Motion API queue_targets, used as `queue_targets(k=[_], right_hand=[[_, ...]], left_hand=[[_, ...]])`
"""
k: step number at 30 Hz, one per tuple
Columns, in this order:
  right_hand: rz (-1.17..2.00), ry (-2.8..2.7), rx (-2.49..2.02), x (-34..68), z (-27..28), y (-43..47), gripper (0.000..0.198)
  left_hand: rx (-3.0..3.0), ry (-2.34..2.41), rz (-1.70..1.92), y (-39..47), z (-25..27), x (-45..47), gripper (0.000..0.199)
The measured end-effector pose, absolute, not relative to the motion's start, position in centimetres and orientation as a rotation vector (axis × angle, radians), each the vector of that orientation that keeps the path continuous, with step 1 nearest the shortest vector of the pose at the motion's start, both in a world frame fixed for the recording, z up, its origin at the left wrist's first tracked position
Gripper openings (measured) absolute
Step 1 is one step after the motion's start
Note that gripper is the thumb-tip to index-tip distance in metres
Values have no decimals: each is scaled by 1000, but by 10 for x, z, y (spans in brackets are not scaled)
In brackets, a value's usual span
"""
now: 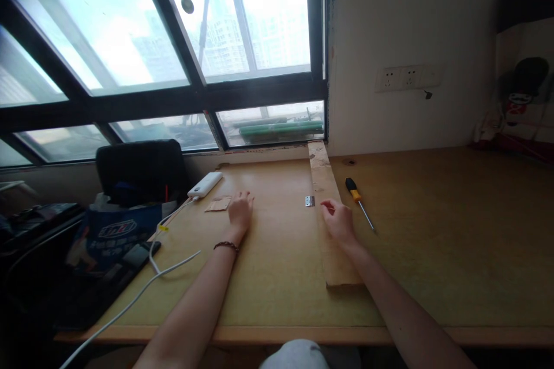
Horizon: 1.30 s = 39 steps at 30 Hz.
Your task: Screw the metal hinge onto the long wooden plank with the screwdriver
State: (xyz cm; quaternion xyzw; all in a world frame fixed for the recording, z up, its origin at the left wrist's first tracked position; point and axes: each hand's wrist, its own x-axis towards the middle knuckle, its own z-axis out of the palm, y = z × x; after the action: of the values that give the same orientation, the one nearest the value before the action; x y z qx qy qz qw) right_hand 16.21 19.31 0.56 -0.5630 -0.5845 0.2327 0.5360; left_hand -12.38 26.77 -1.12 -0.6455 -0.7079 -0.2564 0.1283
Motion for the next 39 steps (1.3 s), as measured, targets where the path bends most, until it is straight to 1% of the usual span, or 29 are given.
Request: queue_targets(k=[4,7,9,13,16,18,22,24,27,31,33,36,39], right_hand=[[532,-1205,-1413,176,-6,209,24],[555,-1166,-1397,181,-8,214,24],[549,-1170,-1384,182,-6,214,23],[518,-1174,-1397,187,-3,215,18],[518,-1167,-1393,192,-5,219,17],[529,-1163,-1376,194,-8,222,16],[543,-1139,-1355,197,-12,225,16],[545,-1122,-1355,198,-13,225,16],[553,-1116,-1357,197,-12,225,17],[555,-1124,-1358,195,-12,224,18],[553,-1128,-1366,194,-14,224,19],[542,-1137,-1384,193,-15,225,19],[531,-1140,-1394,193,-15,224,18]], left_hand=[[-2379,-1673,-914,247,-14,-47,29],[-2706,-1385,-883,245,-21,2,36],[-2772,-1412,-843,254,-26,20,34],[-2744,-1696,-814,274,-31,27,25],[-2727,-1693,-831,277,-34,24,21],[-2661,-1663,-849,273,-33,21,24],[-2461,-1583,-931,274,-21,-6,33],[-2315,-1592,-1024,281,-12,-38,33],[-2139,-1648,-1053,294,1,-104,30],[-1827,-1833,-989,300,2,-190,33],[-1779,-1905,-917,298,-4,-217,31],[-1725,-2098,-815,292,-13,-236,28],[-1704,-2221,-787,288,-17,-238,28]])
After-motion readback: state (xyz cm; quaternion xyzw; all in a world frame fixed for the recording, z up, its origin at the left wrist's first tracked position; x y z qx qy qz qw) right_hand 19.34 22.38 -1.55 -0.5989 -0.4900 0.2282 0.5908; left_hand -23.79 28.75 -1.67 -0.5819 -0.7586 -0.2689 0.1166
